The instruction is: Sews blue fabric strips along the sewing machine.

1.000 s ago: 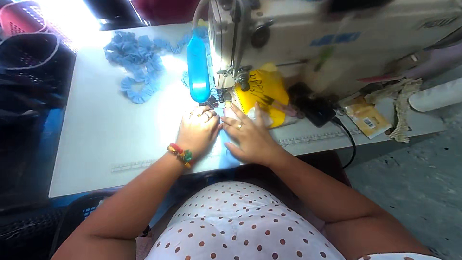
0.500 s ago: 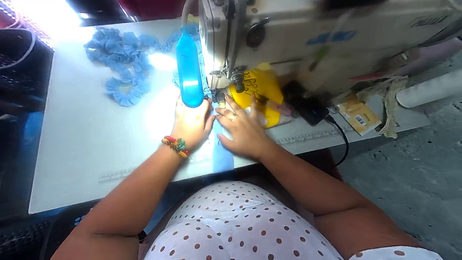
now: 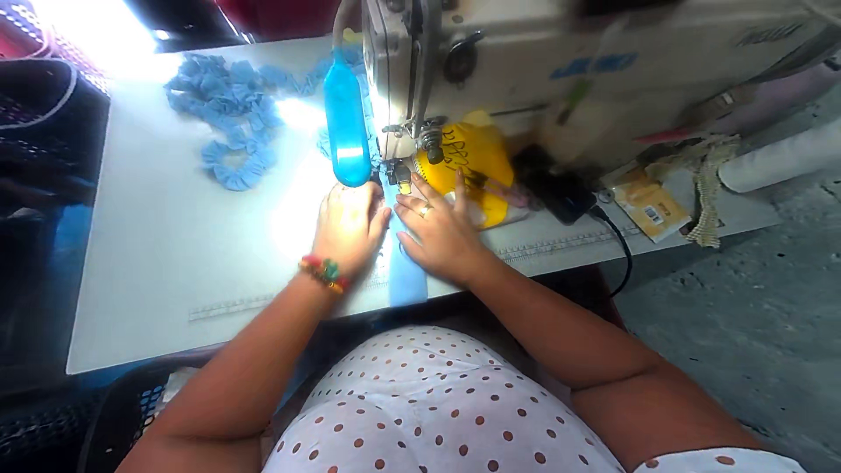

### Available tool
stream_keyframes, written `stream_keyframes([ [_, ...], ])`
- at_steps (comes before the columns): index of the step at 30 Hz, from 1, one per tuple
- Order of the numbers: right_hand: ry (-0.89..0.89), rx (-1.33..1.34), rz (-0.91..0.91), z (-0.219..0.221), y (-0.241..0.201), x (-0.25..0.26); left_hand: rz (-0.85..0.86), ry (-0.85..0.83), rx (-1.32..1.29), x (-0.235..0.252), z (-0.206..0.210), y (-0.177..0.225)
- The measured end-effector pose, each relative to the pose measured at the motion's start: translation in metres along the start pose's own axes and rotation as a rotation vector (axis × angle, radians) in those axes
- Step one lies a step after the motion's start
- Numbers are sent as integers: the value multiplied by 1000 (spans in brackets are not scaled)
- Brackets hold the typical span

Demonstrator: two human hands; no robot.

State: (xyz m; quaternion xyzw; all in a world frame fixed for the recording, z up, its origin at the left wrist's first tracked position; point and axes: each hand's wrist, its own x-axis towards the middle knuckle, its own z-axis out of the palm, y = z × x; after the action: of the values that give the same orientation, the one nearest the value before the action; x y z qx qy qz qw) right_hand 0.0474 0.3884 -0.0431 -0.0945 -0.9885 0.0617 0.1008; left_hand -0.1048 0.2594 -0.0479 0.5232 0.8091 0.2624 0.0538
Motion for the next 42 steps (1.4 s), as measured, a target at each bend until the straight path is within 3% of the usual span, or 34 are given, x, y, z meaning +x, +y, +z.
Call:
stream_keyframes([
  [3, 154, 60, -47, -3, 5, -9, -156, -19, -90, -71, -2, 31],
  [5, 263, 117, -84, -6, 6, -17, -151, -25, -89, -112, 11, 42],
  [10, 388, 217, -56, -9, -1, -49, -147, 87, -131, -126, 21, 48],
  [13, 455, 300, -76, -13, -9, -69, -50, 284, -316, -162, 26, 38],
  [15, 503, 337, -93, -19, -12, -86, -47, 113, -542, -191, 21, 27],
  [16, 525, 347, -85, -21, -12, -96, -141, -40, -623, -197, 17, 22],
  [19, 553, 367, -57, -21, -16, -113, -484, -471, -551, -174, 28, 15],
  [22, 546, 377, -89, -22, -22, -114, -523, -627, -452, -131, 72, 20],
  [24, 535, 375, -107, -23, -26, -116, -491, -617, -492, -123, 86, 21],
  [26, 499, 362, -103, -27, -23, -121, -478, -553, -688, -138, 77, 15],
  [28, 458, 359, -73, -30, -14, -126, -499, -445, -892, -167, 46, 7],
  [31, 389, 413, 21, -27, -5, -133, -506, -215, -995, -215, -18, 2],
  [34, 302, 467, 32, -23, -11, -123, -463, -20, -744, -245, -57, 6],
  [38, 257, 516, -127, -19, -36, -92, -263, 24, 78, -259, -79, 27],
  [42, 229, 499, -275, -22, -61, -65, -173, 85, 336, -263, -82, 30],
])
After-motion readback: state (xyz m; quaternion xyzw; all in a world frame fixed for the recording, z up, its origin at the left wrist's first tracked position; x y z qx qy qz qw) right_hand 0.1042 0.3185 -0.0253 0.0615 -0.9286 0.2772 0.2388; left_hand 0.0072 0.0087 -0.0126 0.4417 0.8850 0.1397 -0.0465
